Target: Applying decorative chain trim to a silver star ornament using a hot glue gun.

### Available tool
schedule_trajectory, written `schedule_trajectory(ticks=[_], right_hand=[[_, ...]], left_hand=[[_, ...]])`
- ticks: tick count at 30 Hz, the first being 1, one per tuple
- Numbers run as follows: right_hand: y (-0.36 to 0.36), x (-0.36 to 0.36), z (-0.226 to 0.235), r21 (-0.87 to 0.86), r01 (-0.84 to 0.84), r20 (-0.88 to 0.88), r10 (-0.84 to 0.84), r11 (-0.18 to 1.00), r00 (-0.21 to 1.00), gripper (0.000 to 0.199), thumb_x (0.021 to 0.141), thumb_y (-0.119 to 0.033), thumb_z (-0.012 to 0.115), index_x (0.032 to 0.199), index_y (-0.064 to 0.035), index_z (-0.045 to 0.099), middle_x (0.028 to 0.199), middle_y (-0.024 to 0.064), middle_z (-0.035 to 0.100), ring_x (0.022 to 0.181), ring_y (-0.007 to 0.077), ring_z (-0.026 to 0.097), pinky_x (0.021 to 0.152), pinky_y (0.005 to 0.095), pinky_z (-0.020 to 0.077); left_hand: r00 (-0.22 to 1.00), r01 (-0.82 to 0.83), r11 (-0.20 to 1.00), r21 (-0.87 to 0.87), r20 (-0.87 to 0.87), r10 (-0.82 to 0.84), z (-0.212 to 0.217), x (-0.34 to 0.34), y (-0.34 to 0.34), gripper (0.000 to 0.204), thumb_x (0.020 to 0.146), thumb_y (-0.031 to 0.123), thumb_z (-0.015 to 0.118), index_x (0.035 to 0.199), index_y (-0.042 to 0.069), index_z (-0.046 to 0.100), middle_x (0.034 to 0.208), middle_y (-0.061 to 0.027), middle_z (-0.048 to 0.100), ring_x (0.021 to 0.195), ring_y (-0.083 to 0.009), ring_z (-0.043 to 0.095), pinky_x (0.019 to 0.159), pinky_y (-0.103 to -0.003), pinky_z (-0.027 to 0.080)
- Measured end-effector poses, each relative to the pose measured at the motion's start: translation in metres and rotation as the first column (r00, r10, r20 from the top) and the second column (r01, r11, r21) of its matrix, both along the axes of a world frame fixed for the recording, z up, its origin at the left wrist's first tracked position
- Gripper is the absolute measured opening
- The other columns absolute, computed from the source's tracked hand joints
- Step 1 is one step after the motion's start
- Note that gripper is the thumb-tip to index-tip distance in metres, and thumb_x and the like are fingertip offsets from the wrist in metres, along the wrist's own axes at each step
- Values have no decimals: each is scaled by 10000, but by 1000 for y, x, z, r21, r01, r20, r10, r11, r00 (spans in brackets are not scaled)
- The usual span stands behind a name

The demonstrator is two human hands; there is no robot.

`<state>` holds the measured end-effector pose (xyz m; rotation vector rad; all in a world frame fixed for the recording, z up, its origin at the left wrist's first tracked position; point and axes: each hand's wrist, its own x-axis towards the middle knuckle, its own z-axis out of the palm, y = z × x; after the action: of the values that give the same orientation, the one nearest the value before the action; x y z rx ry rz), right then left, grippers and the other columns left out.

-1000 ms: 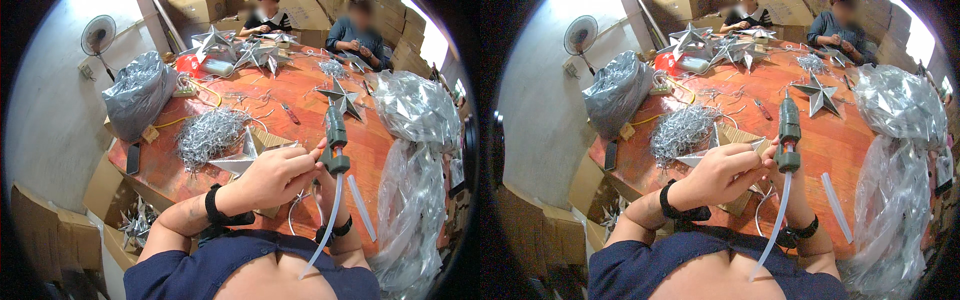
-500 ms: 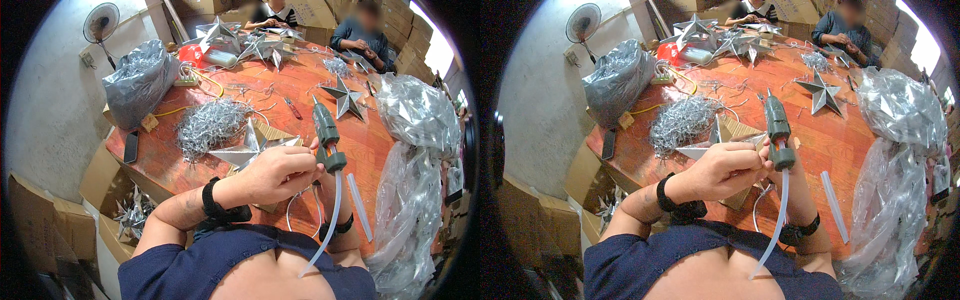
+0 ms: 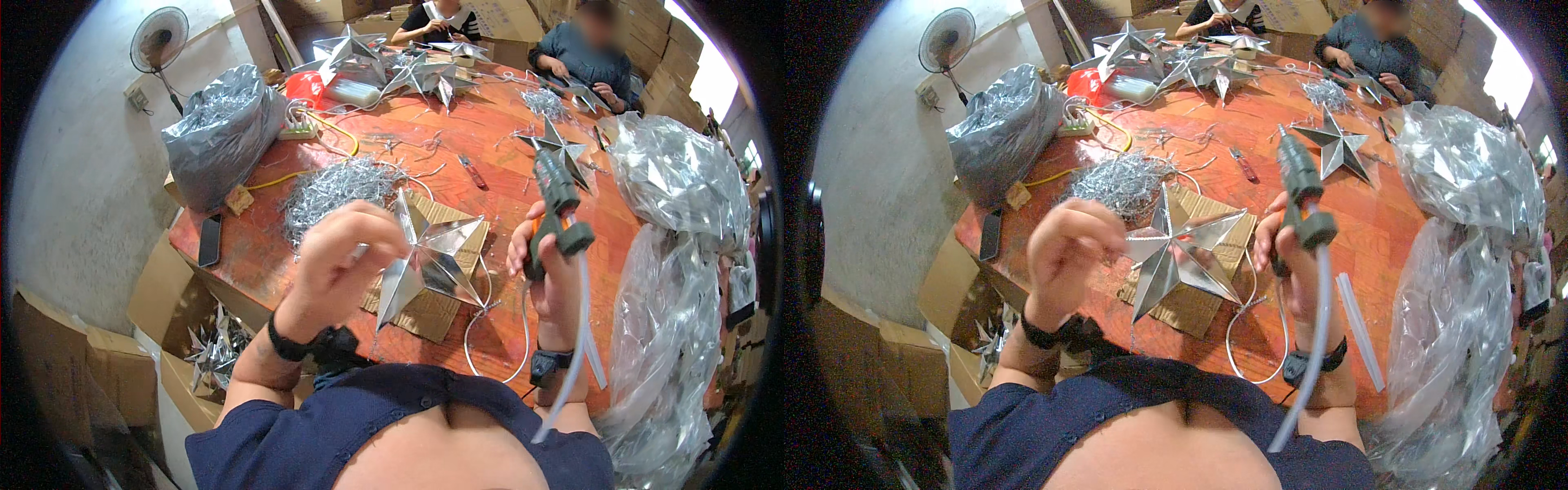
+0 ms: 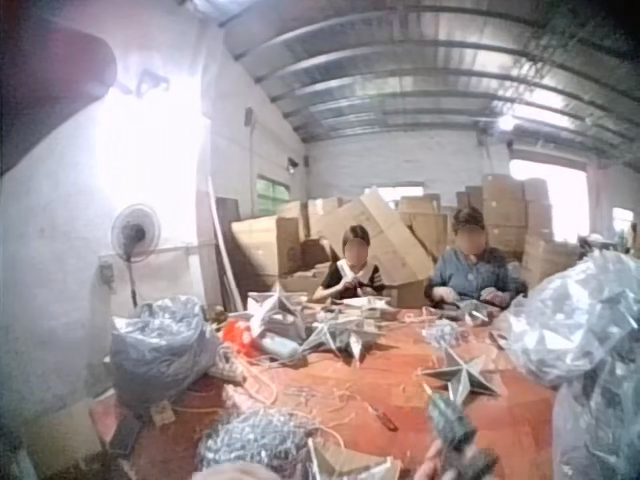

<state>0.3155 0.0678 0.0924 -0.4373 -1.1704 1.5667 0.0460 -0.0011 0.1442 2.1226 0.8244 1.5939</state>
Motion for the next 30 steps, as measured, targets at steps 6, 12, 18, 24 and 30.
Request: schedule_trajectory(ticks=[6, 12, 18, 24, 30], right_hand=[[22, 23, 0, -150, 46, -174, -72, 988, 982, 359, 913, -85, 603, 1253, -80, 489, 886, 90, 561, 728, 174, 586, 612, 295, 493], [26, 38, 2, -89, -71, -230, 48, 993, 972, 186, 955, -102, 573, 1107, -6, 522, 863, 51, 540, 752, 143, 550, 698, 319, 481], [19, 37, 10, -21, 19, -188, -23, 1000, 982, 276, 959, -105, 590, 1216, -54, 505, 830, 24, 514, 700, 107, 489, 666, 287, 452], [18, 36, 10, -13, 64, -128, -65, 998, 990, 346, 944, -89, 615, 1265, -81, 485, 794, 15, 481, 667, 92, 443, 636, 274, 418], [15, 33, 14, 7, 65, -110, -64, 998, 992, 345, 944, -89, 622, 1259, -77, 482, 781, 9, 479, 664, 90, 442, 631, 272, 424]], left_hand=[[938, -294, 910, -292, 95, 334, -36, -71, -37, 187, 1022, 84, 482, 959, -15, 628, 885, -47, 595, 747, -101, 548, 683, -243, 455], [716, -613, 628, -479, -2, 698, -97, -146, -109, 214, 1013, 140, 484, 871, 31, 602, 724, 17, 507, 635, -67, 466, 592, -233, 400], [384, -540, 250, -804, 29, 923, -259, -214, -180, 366, 990, 275, 545, 669, 114, 477, 622, 54, 437, 545, -62, 396, 499, -251, 304], [517, -836, 245, -491, -554, 653, -242, -171, -158, 235, 887, 194, 663, 804, -24, 632, 710, -105, 601, 672, -249, 591, 645, -365, 476], [430, -801, 550, -237, -867, 253, -231, -160, -144, 248, 822, 243, 712, 878, 2, 704, 921, -187, 678, 924, -374, 649, 806, -462, 529]])
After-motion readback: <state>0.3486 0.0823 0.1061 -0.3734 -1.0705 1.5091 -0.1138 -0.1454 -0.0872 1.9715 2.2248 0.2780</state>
